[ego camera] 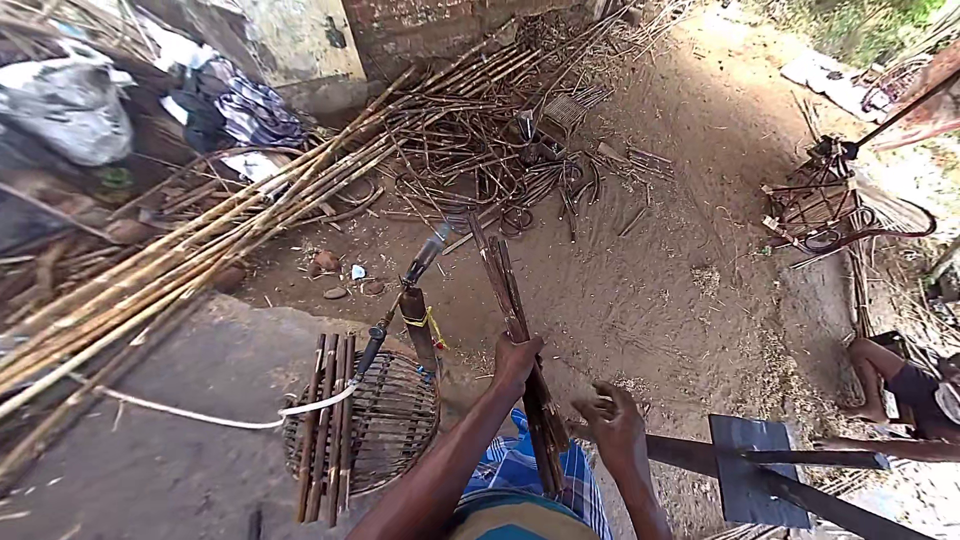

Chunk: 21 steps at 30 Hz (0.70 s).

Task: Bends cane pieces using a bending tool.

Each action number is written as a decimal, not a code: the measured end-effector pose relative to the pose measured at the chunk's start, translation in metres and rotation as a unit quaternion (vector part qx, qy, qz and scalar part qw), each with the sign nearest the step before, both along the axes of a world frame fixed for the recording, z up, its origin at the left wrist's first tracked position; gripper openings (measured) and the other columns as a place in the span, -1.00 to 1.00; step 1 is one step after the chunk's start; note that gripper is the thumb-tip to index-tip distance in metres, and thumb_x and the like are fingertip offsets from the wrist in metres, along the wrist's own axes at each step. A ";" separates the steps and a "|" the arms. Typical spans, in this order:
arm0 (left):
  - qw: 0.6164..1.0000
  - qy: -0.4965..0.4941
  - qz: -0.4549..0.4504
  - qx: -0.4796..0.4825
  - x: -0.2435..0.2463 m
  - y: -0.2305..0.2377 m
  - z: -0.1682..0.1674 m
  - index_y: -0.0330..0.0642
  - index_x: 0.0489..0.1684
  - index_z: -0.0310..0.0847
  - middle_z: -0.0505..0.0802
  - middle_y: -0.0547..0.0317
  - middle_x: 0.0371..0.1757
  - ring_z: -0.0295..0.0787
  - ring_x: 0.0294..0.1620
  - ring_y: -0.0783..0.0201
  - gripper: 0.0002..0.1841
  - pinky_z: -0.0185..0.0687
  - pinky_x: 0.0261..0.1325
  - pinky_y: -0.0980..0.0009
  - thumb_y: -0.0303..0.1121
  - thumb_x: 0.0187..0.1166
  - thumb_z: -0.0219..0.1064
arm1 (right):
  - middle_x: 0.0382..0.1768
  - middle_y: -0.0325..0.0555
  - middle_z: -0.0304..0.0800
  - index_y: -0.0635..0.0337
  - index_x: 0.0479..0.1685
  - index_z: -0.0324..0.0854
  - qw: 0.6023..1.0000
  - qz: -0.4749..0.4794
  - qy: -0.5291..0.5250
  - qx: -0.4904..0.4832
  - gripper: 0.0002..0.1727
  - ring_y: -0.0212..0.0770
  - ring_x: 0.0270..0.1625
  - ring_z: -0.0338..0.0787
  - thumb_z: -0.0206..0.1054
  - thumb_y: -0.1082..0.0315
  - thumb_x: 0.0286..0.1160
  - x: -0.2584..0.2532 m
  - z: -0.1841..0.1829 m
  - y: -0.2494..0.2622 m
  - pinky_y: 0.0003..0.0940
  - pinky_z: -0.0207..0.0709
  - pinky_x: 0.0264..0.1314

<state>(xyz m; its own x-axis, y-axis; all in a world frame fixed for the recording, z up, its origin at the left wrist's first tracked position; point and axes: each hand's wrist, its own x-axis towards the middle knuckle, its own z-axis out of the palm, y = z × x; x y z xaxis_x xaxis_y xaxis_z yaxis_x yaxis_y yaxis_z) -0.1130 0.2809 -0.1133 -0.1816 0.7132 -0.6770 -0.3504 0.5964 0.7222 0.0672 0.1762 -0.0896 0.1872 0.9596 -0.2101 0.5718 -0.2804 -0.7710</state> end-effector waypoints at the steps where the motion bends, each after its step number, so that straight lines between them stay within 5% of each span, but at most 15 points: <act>1: 1.000 0.001 0.002 -0.003 0.002 -0.001 0.002 -0.28 0.47 0.32 0.75 -0.13 -0.22 0.74 -0.46 0.12 -0.34 0.76 -0.35 0.21 -0.40 0.41 0.57 | 0.15 -0.13 0.81 0.07 0.26 0.75 0.998 0.049 -0.041 0.013 -0.47 -0.24 0.11 0.85 0.60 -0.01 0.36 -0.009 -0.005 -0.005 -0.20 0.78 0.22; 5: 1.000 -0.015 0.016 0.012 0.007 0.003 -0.002 -0.29 0.49 0.29 0.73 -0.11 -0.26 0.72 -0.50 0.13 -0.34 0.74 -0.41 0.23 -0.43 0.42 0.55 | -0.22 -0.26 0.91 0.04 -0.21 0.90 0.977 0.109 -0.135 0.126 -0.79 -0.35 -0.16 0.88 0.43 0.14 0.53 -0.030 -0.027 -0.013 -0.33 0.79 0.00; 10: 1.000 -0.022 0.018 0.003 0.003 0.001 -0.001 -0.27 0.51 0.28 0.73 -0.12 -0.27 0.73 -0.50 0.13 -0.34 0.76 -0.41 0.23 -0.44 0.41 0.53 | -0.60 -0.26 0.69 0.20 -0.14 0.60 0.995 -0.047 -0.006 0.086 -0.81 -0.27 -0.56 0.73 0.18 0.27 0.72 -0.024 -0.025 -0.014 -0.23 0.72 -0.37; 13: 1.000 -0.003 0.013 0.003 0.003 0.002 -0.007 -0.26 0.48 0.30 0.74 -0.14 -0.24 0.74 -0.47 0.10 -0.34 0.76 -0.39 0.19 -0.42 0.40 0.56 | -0.23 -0.20 0.75 0.20 -0.02 0.70 0.977 0.056 -0.069 0.193 -0.79 -0.31 -0.31 0.77 0.28 0.28 0.60 -0.023 -0.029 -0.017 -0.33 0.77 -0.21; 15: 1.000 -0.002 0.008 -0.002 0.006 0.003 -0.009 -0.27 0.43 0.33 0.74 -0.12 -0.31 0.73 -0.54 0.12 -0.37 0.76 -0.45 0.21 -0.42 0.38 0.56 | 0.11 -0.12 0.77 0.02 0.24 0.79 0.954 0.160 -0.144 0.208 -0.64 -0.25 -0.02 0.81 0.40 0.10 0.57 -0.030 -0.035 -0.018 -0.27 0.78 0.03; 17: 1.000 -0.007 0.006 -0.001 0.010 0.004 -0.007 -0.29 0.44 0.32 0.73 -0.12 -0.31 0.72 -0.54 0.12 -0.37 0.75 -0.46 0.22 -0.44 0.39 0.56 | 0.01 -0.21 0.81 -0.10 -0.01 0.87 0.942 0.179 -0.160 0.233 -0.80 -0.24 0.09 0.80 0.40 0.11 0.58 -0.034 -0.043 -0.015 -0.27 0.75 0.14; 19: 1.000 -0.001 0.010 0.000 0.009 0.007 -0.006 -0.30 0.40 0.36 0.74 -0.13 -0.31 0.73 -0.55 0.12 -0.40 0.75 -0.45 0.22 -0.45 0.38 0.55 | -0.19 -0.26 0.84 0.12 -0.17 0.83 0.969 0.098 -0.077 0.214 -0.86 -0.34 -0.10 0.84 0.38 0.30 0.57 -0.034 -0.034 -0.012 -0.36 0.79 0.01; 21: 1.000 0.001 0.004 -0.001 0.003 0.008 -0.011 -0.29 0.41 0.35 0.73 -0.14 -0.28 0.73 -0.52 0.11 -0.39 0.75 -0.43 0.20 -0.45 0.38 0.54 | -0.51 -0.20 0.77 0.31 -0.10 0.68 0.986 -0.053 0.059 0.144 -0.83 -0.29 -0.50 0.77 0.26 0.38 0.67 -0.022 -0.018 -0.006 -0.29 0.73 -0.36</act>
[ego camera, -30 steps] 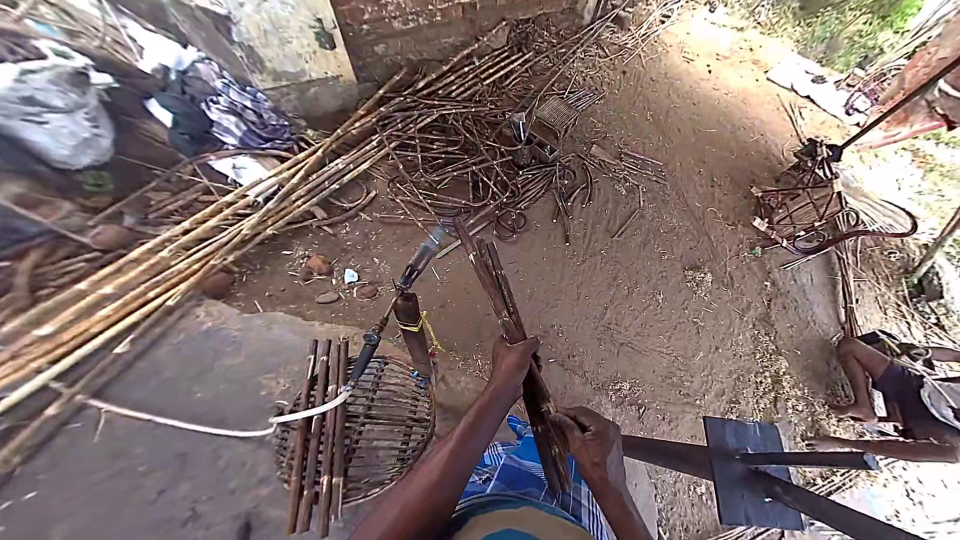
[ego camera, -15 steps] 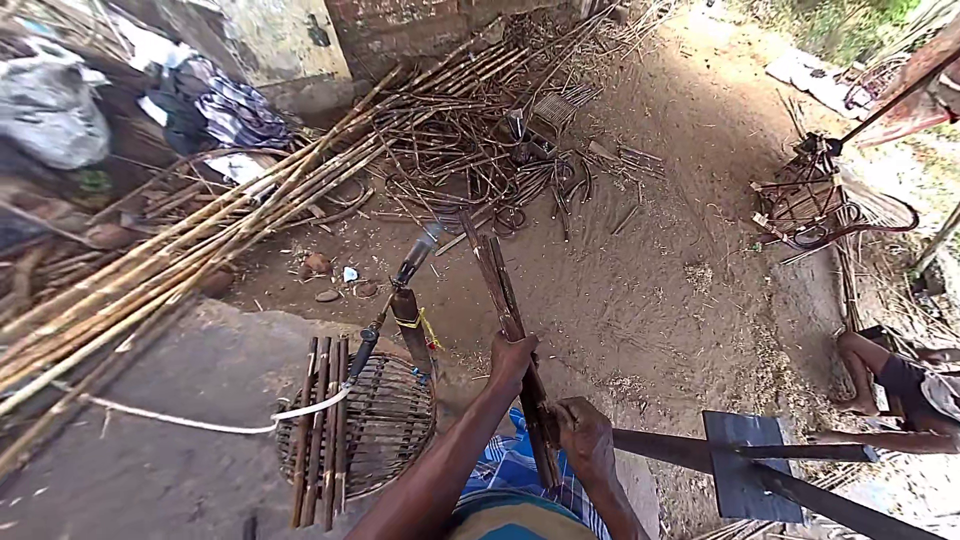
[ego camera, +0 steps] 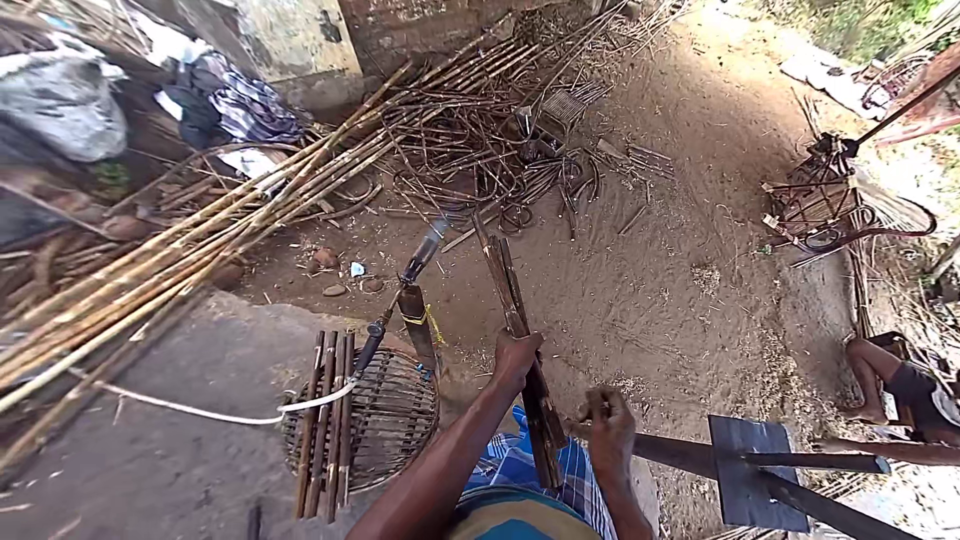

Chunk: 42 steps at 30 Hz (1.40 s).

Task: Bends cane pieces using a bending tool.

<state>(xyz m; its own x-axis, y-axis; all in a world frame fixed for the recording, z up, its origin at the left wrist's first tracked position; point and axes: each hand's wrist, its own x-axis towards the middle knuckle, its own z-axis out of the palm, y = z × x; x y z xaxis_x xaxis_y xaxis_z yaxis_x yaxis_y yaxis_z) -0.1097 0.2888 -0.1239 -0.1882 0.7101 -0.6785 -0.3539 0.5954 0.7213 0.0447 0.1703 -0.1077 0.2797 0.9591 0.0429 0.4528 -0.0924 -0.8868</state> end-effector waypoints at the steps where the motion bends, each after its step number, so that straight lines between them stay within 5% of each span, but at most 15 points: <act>1: 1.000 0.002 0.001 0.001 -0.002 0.001 -0.003 -0.29 0.40 0.35 0.74 -0.14 -0.28 0.73 -0.52 0.10 -0.39 0.76 -0.43 0.18 -0.45 0.38 0.55 | -0.57 -0.18 0.72 0.31 -0.06 0.64 0.999 -0.032 0.039 -0.022 -0.81 -0.26 -0.58 0.73 0.23 0.34 0.72 0.009 0.003 0.005 -0.28 0.71 -0.44; 5: 1.000 0.002 0.004 -0.003 -0.003 0.000 0.001 -0.30 0.44 0.33 0.73 -0.13 -0.24 0.71 -0.48 0.11 -0.37 0.74 -0.38 0.19 -0.40 0.42 0.57 | -0.16 -0.27 0.90 0.08 0.15 0.80 0.986 0.091 0.006 -0.136 -0.68 -0.34 -0.22 0.87 0.49 0.15 0.54 0.009 -0.006 0.004 -0.29 0.82 -0.07; 8: 1.000 0.015 -0.011 -0.004 0.004 0.001 0.007 -0.29 0.44 0.34 0.74 -0.14 -0.21 0.74 -0.46 0.10 -0.36 0.75 -0.37 0.18 -0.40 0.40 0.58 | -0.21 -0.34 0.90 -0.04 -0.15 0.88 0.984 0.108 -0.117 -0.073 -0.82 -0.39 -0.24 0.84 0.44 0.13 0.55 -0.005 -0.018 0.005 -0.28 0.77 -0.08; 10: 1.000 0.023 -0.010 -0.002 0.004 0.000 0.005 -0.29 0.45 0.36 0.76 -0.17 -0.17 0.76 -0.39 0.06 -0.35 0.76 -0.30 0.13 -0.40 0.38 0.58 | -0.22 -0.15 0.86 0.13 -0.11 0.81 0.981 0.087 -0.160 -0.067 -0.78 -0.18 -0.21 0.84 0.32 0.20 0.65 -0.010 -0.017 0.006 -0.06 0.75 -0.05; 13: 1.000 0.028 -0.010 0.003 -0.001 0.004 0.003 -0.29 0.43 0.38 0.77 -0.16 -0.15 0.77 -0.32 0.05 -0.36 0.74 -0.22 0.10 -0.38 0.36 0.59 | -0.57 -0.10 0.60 0.40 0.10 0.51 0.990 -0.074 0.070 -0.094 -0.67 -0.21 -0.58 0.68 -0.08 0.31 0.87 0.002 -0.010 0.011 -0.20 0.72 -0.39; 15: 0.999 0.034 -0.019 0.007 -0.003 0.004 0.000 -0.26 0.47 0.36 0.76 -0.17 -0.08 0.75 -0.28 0.03 -0.33 0.73 -0.19 0.07 -0.38 0.37 0.59 | -0.71 -0.21 0.43 0.20 -0.25 0.37 0.948 -0.168 0.255 -0.092 -0.53 -0.24 -0.77 0.54 -0.25 0.09 0.96 0.021 0.000 0.022 -0.25 0.66 -0.67; 16: 0.999 0.033 -0.022 0.010 -0.004 0.002 -0.001 -0.26 0.47 0.35 0.75 -0.17 -0.09 0.76 -0.30 0.03 -0.33 0.75 -0.21 0.08 -0.39 0.36 0.60 | -0.69 -0.14 0.54 0.21 -0.39 0.41 0.944 -0.149 0.275 -0.104 -0.41 -0.17 -0.71 0.64 -0.24 -0.01 0.95 0.030 -0.001 0.023 -0.17 0.72 -0.59; 18: 1.000 0.007 -0.015 0.015 -0.001 0.001 0.000 -0.28 0.44 0.37 0.76 -0.15 -0.16 0.76 -0.39 0.07 -0.35 0.76 -0.31 0.14 -0.41 0.36 0.59 | -0.22 0.08 0.80 0.36 0.07 0.57 0.957 0.005 0.226 -0.180 -0.43 -0.03 -0.19 0.85 -0.10 -0.03 0.90 0.037 -0.011 0.018 -0.09 0.79 -0.06; 21: 0.998 -0.056 0.018 0.034 0.009 -0.001 0.002 -0.28 0.48 0.31 0.75 -0.14 -0.20 0.74 -0.46 0.11 -0.33 0.77 -0.39 0.21 -0.40 0.40 0.59 | 0.22 0.00 0.79 0.19 0.76 0.21 0.927 0.209 0.148 -0.274 -0.23 -0.16 0.12 0.84 0.10 -0.15 0.73 0.010 -0.026 0.007 -0.11 0.73 0.23; 25: 0.996 -0.051 0.058 0.046 0.002 -0.009 0.000 -0.16 0.50 0.32 0.72 -0.12 -0.17 0.69 -0.48 0.13 -0.37 0.71 -0.43 0.22 -0.34 0.46 0.54 | 0.11 -0.05 0.85 0.10 0.82 0.15 0.924 0.253 0.003 -0.286 -0.27 -0.16 0.08 0.87 0.06 -0.11 0.80 -0.014 -0.022 -0.025 -0.10 0.74 0.25; 28: 0.993 -0.034 0.103 0.050 -0.005 -0.001 -0.004 -0.24 0.56 0.24 0.73 -0.18 -0.16 0.73 -0.48 0.10 -0.33 0.75 -0.41 0.21 -0.46 0.47 0.50 | 0.48 0.16 0.64 0.13 0.91 -0.01 0.916 0.269 -0.082 -0.285 -0.22 0.02 0.45 0.71 0.05 -0.05 0.81 -0.005 -0.010 -0.036 0.05 0.49 0.57; 32: 0.988 -0.028 0.137 0.063 -0.005 0.003 -0.001 -0.24 0.53 0.28 0.73 -0.17 -0.14 0.73 -0.42 0.10 -0.36 0.75 -0.36 0.20 -0.44 0.48 0.51 | 0.61 0.19 0.50 0.14 0.92 -0.03 0.924 0.241 -0.102 -0.278 -0.07 0.04 0.53 0.64 0.22 -0.16 0.68 -0.004 -0.012 -0.045 0.04 0.47 0.61; 34: 0.987 -0.019 0.148 0.068 -0.008 0.007 0.005 -0.23 0.51 0.28 0.72 -0.16 -0.16 0.71 -0.44 0.09 -0.40 0.72 -0.38 0.20 -0.44 0.51 0.48 | 0.51 0.19 0.60 0.12 0.88 0.06 0.913 0.212 -0.158 -0.311 0.02 0.10 0.43 0.71 0.45 -0.13 0.47 -0.011 -0.009 -0.041 0.10 0.54 0.51; 38: 0.990 0.024 0.115 0.073 0.000 0.004 0.014 -0.19 0.57 0.19 0.71 -0.19 -0.05 0.74 -0.30 0.02 -0.34 0.72 -0.28 0.09 -0.40 0.51 0.47 | -0.17 0.03 0.83 0.13 0.25 0.63 0.893 0.149 -0.218 -0.364 -0.39 0.04 -0.06 0.84 0.49 -0.01 0.21 -0.020 -0.008 -0.026 0.13 0.65 0.02; 42: 0.993 -0.023 0.055 0.102 -0.020 -0.012 0.032 0.01 0.65 0.23 0.74 -0.15 0.13 0.76 -0.07 -0.05 -0.26 0.74 -0.10 -0.02 -0.14 0.49 0.52 | -0.43 -0.17 0.68 0.15 -0.07 0.66 0.917 0.213 -0.038 -0.336 -0.55 -0.21 -0.39 0.69 0.53 0.14 0.02 -0.015 -0.012 -0.003 -0.12 0.59 -0.29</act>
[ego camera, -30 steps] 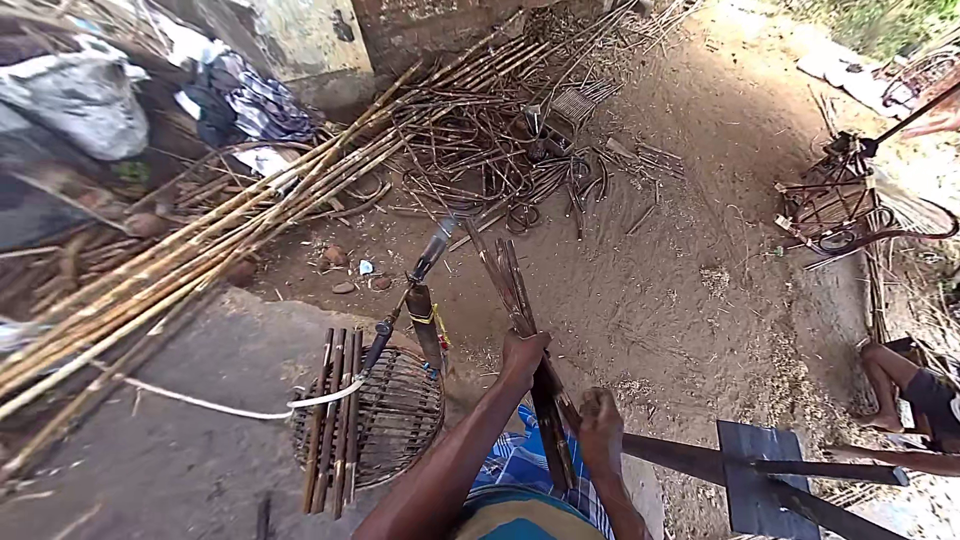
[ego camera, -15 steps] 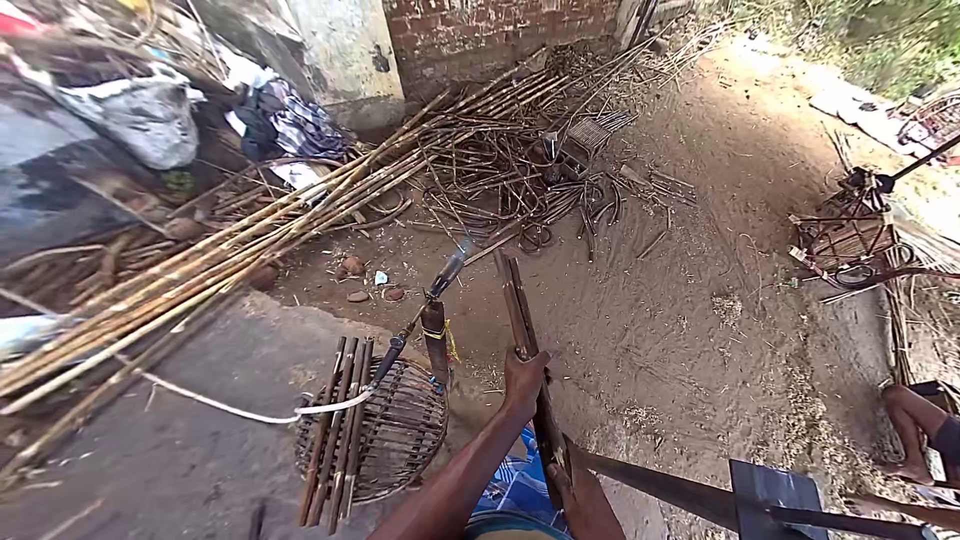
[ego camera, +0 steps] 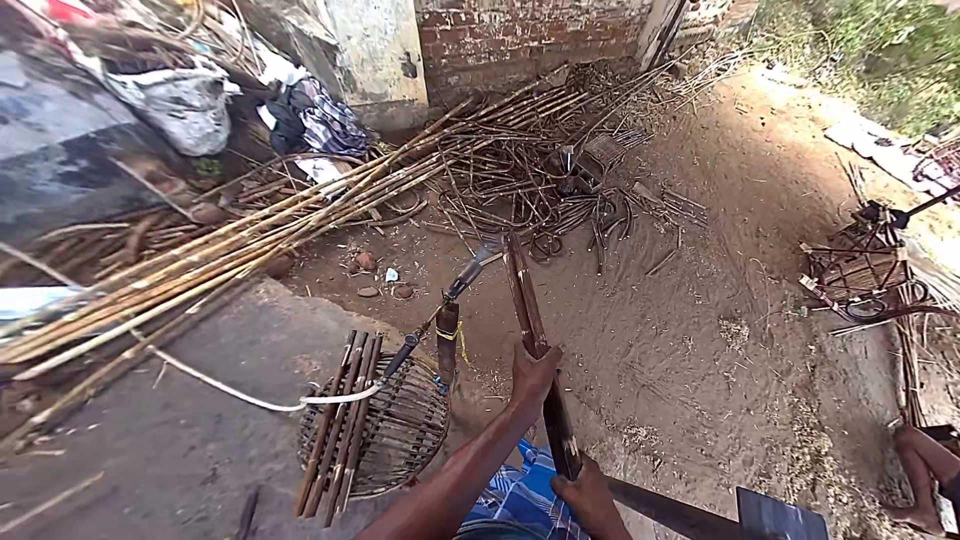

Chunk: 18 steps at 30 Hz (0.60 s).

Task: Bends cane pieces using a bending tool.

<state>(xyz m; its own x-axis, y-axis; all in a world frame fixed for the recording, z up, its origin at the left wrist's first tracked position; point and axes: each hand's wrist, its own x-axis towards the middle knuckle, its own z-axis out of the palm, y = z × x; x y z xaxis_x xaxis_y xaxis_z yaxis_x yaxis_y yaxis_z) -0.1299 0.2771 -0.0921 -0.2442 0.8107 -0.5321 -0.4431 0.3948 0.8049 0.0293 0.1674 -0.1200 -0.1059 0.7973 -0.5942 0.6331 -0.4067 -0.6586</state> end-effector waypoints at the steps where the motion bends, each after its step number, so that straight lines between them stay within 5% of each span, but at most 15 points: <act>1: 0.999 -0.032 -0.014 0.022 -0.006 -0.006 0.000 0.03 0.60 0.30 0.77 -0.11 0.06 0.78 -0.14 0.00 -0.29 0.75 -0.13 0.04 -0.07 0.47 0.54 | -0.55 -0.24 0.63 0.14 -0.16 0.62 0.996 -0.007 0.089 -0.021 -0.61 -0.30 -0.56 0.62 0.54 0.17 0.02 0.002 -0.001 0.008 -0.26 0.54 -0.50; 4: 0.989 -0.110 -0.043 0.093 -0.024 -0.011 -0.014 -0.11 0.53 0.43 0.85 -0.14 0.06 0.86 -0.08 0.01 -0.33 0.82 0.01 0.09 0.04 0.52 0.50 | -0.71 -0.33 0.43 0.12 -0.19 0.52 0.935 -0.004 0.330 -0.128 -0.70 -0.44 -0.77 0.37 0.51 0.27 0.19 -0.015 0.020 0.046 -0.51 0.25 -0.74; 6: 0.978 -0.150 -0.046 0.136 -0.031 -0.015 -0.025 -0.18 0.54 0.42 0.85 -0.16 0.14 0.86 0.02 0.01 -0.33 0.79 0.09 0.11 0.15 0.65 0.29 | -0.69 -0.33 0.43 0.12 -0.21 0.51 0.903 0.018 0.397 -0.161 -0.74 -0.48 -0.76 0.33 0.47 0.28 0.25 -0.037 0.034 0.082 -0.57 0.21 -0.74; 9: 0.978 -0.148 0.016 0.148 -0.036 -0.022 -0.029 -0.18 0.29 0.63 0.86 -0.01 -0.05 0.82 -0.11 0.18 -0.36 0.76 -0.02 0.24 0.21 0.81 -0.10 | -0.67 -0.36 0.43 0.07 -0.31 0.53 0.859 0.046 0.471 -0.198 -0.81 -0.53 -0.77 0.31 0.45 0.24 0.32 -0.074 0.037 0.135 -0.64 0.22 -0.73; 12: 0.974 -0.160 0.076 0.139 -0.049 -0.020 -0.030 -0.15 0.07 0.67 0.83 0.06 -0.15 0.78 -0.12 0.19 -0.42 0.72 0.02 0.22 0.16 0.85 -0.11 | -0.65 -0.34 0.48 0.07 -0.26 0.63 0.783 0.054 0.560 -0.266 -0.82 -0.55 -0.80 0.33 0.44 0.18 0.38 -0.093 0.035 0.161 -0.68 0.24 -0.78; 15: 0.967 -0.197 0.052 0.154 -0.057 -0.014 -0.022 -0.18 0.25 0.60 0.83 0.06 -0.14 0.79 -0.20 0.22 -0.41 0.76 -0.07 0.28 0.16 0.84 -0.11 | -0.63 -0.38 0.51 0.04 -0.04 0.67 0.719 0.067 0.623 -0.301 -0.69 -0.54 -0.79 0.37 0.51 0.13 0.33 -0.077 0.022 0.139 -0.66 0.27 -0.79; 18: 0.939 -0.298 -0.033 0.172 -0.048 -0.005 -0.019 -0.16 0.54 0.38 0.83 -0.11 0.20 0.87 0.05 0.03 -0.42 0.81 0.11 0.10 0.11 0.79 0.07 | -0.65 -0.36 0.54 0.06 0.02 0.66 0.716 0.062 0.623 -0.309 -0.63 -0.48 -0.77 0.47 0.54 0.12 0.31 -0.036 -0.003 0.084 -0.58 0.38 -0.77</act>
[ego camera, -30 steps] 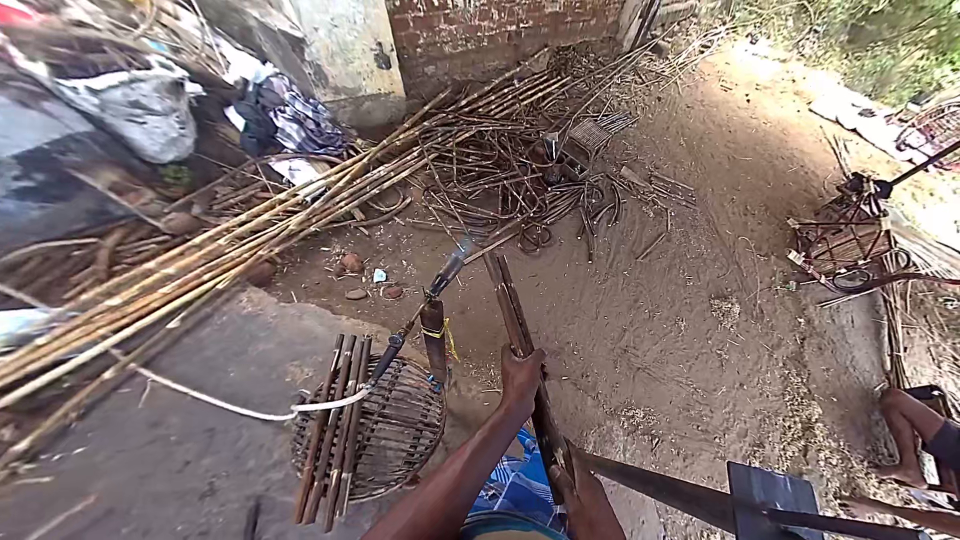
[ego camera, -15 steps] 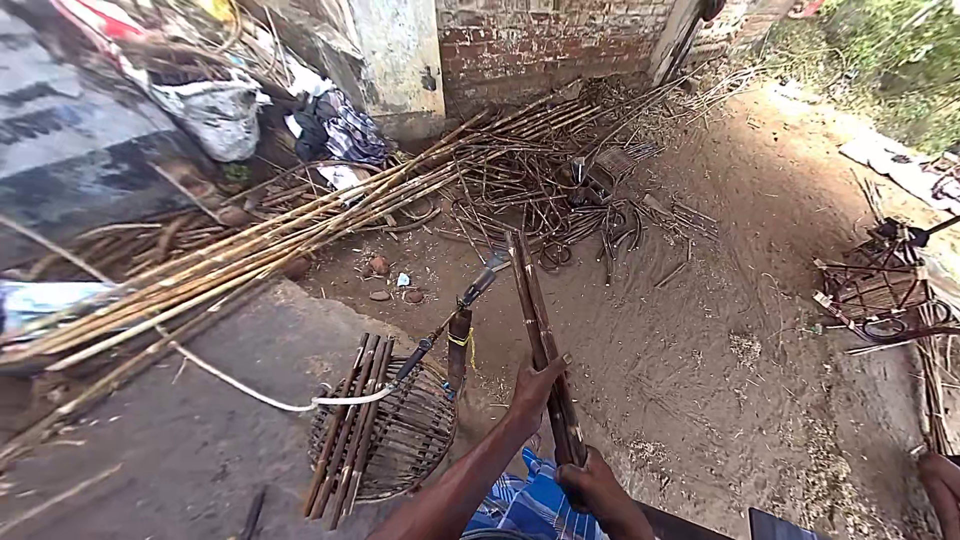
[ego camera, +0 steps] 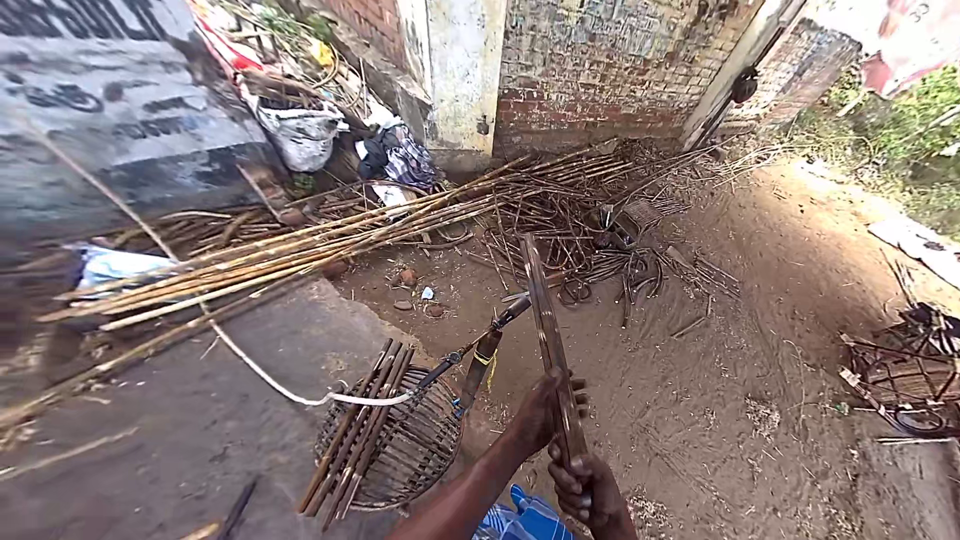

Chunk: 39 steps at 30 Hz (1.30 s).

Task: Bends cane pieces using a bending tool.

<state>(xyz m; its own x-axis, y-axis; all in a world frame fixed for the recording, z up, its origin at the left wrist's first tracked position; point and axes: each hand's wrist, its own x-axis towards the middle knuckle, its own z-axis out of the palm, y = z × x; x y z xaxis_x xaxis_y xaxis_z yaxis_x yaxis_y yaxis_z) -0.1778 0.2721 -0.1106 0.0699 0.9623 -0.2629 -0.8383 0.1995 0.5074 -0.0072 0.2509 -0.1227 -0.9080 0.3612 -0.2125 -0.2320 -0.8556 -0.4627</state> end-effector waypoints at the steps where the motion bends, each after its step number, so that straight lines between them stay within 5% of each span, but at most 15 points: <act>1: 0.999 -0.016 -0.006 -0.033 0.011 0.000 0.002 -0.17 0.40 0.44 0.84 -0.05 0.01 0.87 -0.12 0.08 -0.56 0.84 -0.04 0.14 -0.04 0.78 0.17 | -0.62 -0.30 0.58 0.10 0.05 0.65 0.999 -0.018 -0.038 0.011 -0.62 -0.43 -0.72 0.55 0.53 0.14 0.32 0.014 -0.005 -0.019 -0.54 0.45 -0.71; 2: 0.997 -0.011 0.002 -0.077 0.025 0.000 0.001 -0.21 0.14 0.49 0.77 0.04 -0.30 0.79 -0.41 0.16 -0.72 0.82 -0.30 0.21 -0.19 0.73 0.28 | -0.55 -0.21 0.64 0.16 0.12 0.64 0.993 -0.055 -0.096 0.030 -0.55 -0.35 -0.61 0.64 0.54 0.13 0.31 0.026 -0.007 -0.036 -0.46 0.54 -0.59; 4: 0.990 0.030 0.016 -0.136 0.050 -0.006 -0.004 -0.27 -0.02 0.48 0.62 0.10 -0.53 0.63 -0.65 0.22 -0.76 0.75 -0.54 0.28 -0.37 0.60 0.43 | -0.13 0.10 0.83 0.30 0.42 0.47 0.954 -0.161 -0.234 0.097 -0.18 -0.10 -0.19 0.86 0.54 -0.16 0.36 0.051 -0.002 -0.061 -0.22 0.77 -0.19; 6: 0.983 0.069 0.039 -0.164 0.063 -0.010 -0.010 -0.34 0.01 0.48 0.64 0.03 -0.54 0.63 -0.67 0.18 -0.71 0.73 -0.58 0.26 -0.43 0.51 0.48 | 0.28 0.17 0.74 0.27 0.70 0.19 0.889 -0.315 -0.318 0.096 0.00 0.02 0.23 0.81 0.10 -0.44 0.58 0.063 0.004 -0.083 -0.01 0.72 0.24; 8: 0.979 0.087 0.068 -0.172 0.070 -0.009 -0.013 -0.37 -0.01 0.50 0.66 -0.03 -0.53 0.64 -0.67 0.15 -0.70 0.73 -0.57 0.24 -0.46 0.48 0.51 | 0.13 0.05 0.76 0.17 0.47 0.32 0.786 -0.485 -0.380 -0.048 -0.08 -0.02 0.09 0.81 -0.33 -0.50 0.65 0.062 0.010 -0.089 -0.01 0.66 0.09; 11: 0.975 0.126 0.101 -0.155 0.086 -0.004 -0.008 -0.41 0.06 0.50 0.70 -0.12 -0.49 0.67 -0.65 0.09 -0.64 0.74 -0.56 0.22 -0.49 0.42 0.53 | 0.14 0.13 0.67 0.23 0.50 0.30 0.715 -0.575 -0.379 -0.121 0.00 0.02 0.02 0.76 -0.35 -0.55 0.61 0.029 0.002 -0.059 0.06 0.67 0.01; 13: 0.972 0.165 0.096 -0.135 0.093 0.002 0.001 -0.40 0.27 0.46 0.73 -0.13 -0.45 0.70 -0.61 0.09 -0.54 0.75 -0.51 0.21 -0.47 0.44 0.49 | 0.01 0.14 0.77 0.26 0.38 0.38 0.721 -0.585 -0.361 -0.083 -0.08 0.01 -0.07 0.84 -0.26 -0.48 0.68 0.001 0.009 -0.028 0.02 0.76 -0.06; 16: 0.967 0.194 0.089 -0.139 0.074 0.021 0.015 -0.33 0.35 0.43 0.72 -0.13 -0.47 0.70 -0.61 0.10 -0.52 0.75 -0.47 0.22 -0.43 0.50 0.47 | 0.00 0.20 0.81 0.35 0.38 0.49 0.809 -0.446 -0.365 0.112 -0.29 0.02 -0.06 0.85 0.01 -0.20 0.78 0.000 0.016 -0.016 0.00 0.79 -0.02; 18: 0.962 0.213 0.095 -0.139 0.064 0.027 0.020 -0.36 0.34 0.39 0.73 -0.13 -0.44 0.72 -0.61 0.11 -0.52 0.78 -0.47 0.24 -0.45 0.50 0.47 | -0.01 0.12 0.82 0.30 0.55 0.33 0.827 -0.234 -0.437 0.266 -0.12 -0.02 -0.15 0.90 0.49 -0.13 0.38 0.020 0.026 -0.016 -0.06 0.86 -0.12; 20: 0.958 0.237 0.094 -0.131 0.059 0.023 0.016 -0.37 0.33 0.40 0.75 -0.11 -0.41 0.74 -0.59 0.13 -0.51 0.79 -0.44 0.26 -0.46 0.48 0.49 | -0.24 -0.03 0.83 0.22 0.31 0.46 0.797 -0.070 -0.515 0.308 -0.20 -0.13 -0.38 0.88 0.68 -0.02 0.11 0.023 0.029 -0.014 -0.13 0.84 -0.28; 22: 0.956 0.254 0.081 -0.119 0.058 0.013 0.006 -0.37 0.30 0.43 0.75 -0.08 -0.40 0.72 -0.57 0.14 -0.51 0.75 -0.42 0.28 -0.46 0.44 0.51 | -0.56 -0.13 0.75 0.19 -0.10 0.60 0.813 -0.030 -0.510 0.280 -0.54 -0.22 -0.63 0.72 0.65 0.10 0.19 0.016 0.019 -0.012 -0.29 0.62 -0.60; 24: 0.954 0.272 0.065 -0.109 0.052 0.014 0.002 -0.35 0.29 0.43 0.76 -0.06 -0.39 0.74 -0.55 0.15 -0.47 0.77 -0.40 0.28 -0.39 0.40 0.55 | -0.67 -0.19 0.70 0.16 -0.31 0.63 0.815 -0.020 -0.506 0.282 -0.72 -0.30 -0.71 0.62 0.60 0.21 0.20 0.005 0.012 -0.003 -0.38 0.45 -0.68; 29: 0.915 0.386 -0.009 -0.117 -0.003 0.014 0.003 -0.13 0.60 0.33 0.82 -0.06 0.11 0.81 0.08 0.10 -0.09 0.71 0.24 0.03 0.25 0.34 0.54 | -0.71 -0.27 0.58 0.15 -0.36 0.58 0.814 -0.046 -0.491 0.307 -0.79 -0.36 -0.73 0.51 0.49 0.28 0.16 -0.030 0.009 0.027 -0.40 0.39 -0.66; 35: 0.924 0.319 0.091 -0.191 -0.034 -0.023 -0.015 -0.27 0.35 0.53 0.81 -0.07 0.10 0.80 -0.04 0.11 -0.47 0.73 -0.01 0.15 0.05 0.78 0.18 | -0.70 -0.26 0.48 0.22 -0.34 0.57 0.869 -0.032 -0.422 0.258 -0.84 -0.49 -0.77 0.28 0.26 0.36 0.59 -0.089 0.039 0.105 -0.59 0.12 -0.75; 39: 0.948 0.237 0.063 -0.203 -0.038 -0.039 -0.019 -0.27 0.33 0.56 0.80 -0.01 0.04 0.77 -0.10 0.14 -0.47 0.70 -0.08 0.20 0.07 0.81 0.13 | -0.68 -0.30 0.47 0.11 -0.31 0.52 0.926 -0.025 -0.316 0.202 -0.89 -0.53 -0.80 0.31 0.26 0.30 0.52 -0.083 0.043 0.124 -0.65 0.17 -0.79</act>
<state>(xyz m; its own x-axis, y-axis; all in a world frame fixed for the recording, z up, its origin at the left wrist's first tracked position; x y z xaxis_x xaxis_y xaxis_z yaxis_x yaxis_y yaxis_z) -0.2158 0.2327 -0.1293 -0.2577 0.7677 -0.5867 -0.5663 0.3719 0.7355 -0.0900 0.3745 -0.0799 -0.6277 0.5662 -0.5342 0.1601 -0.5776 -0.8005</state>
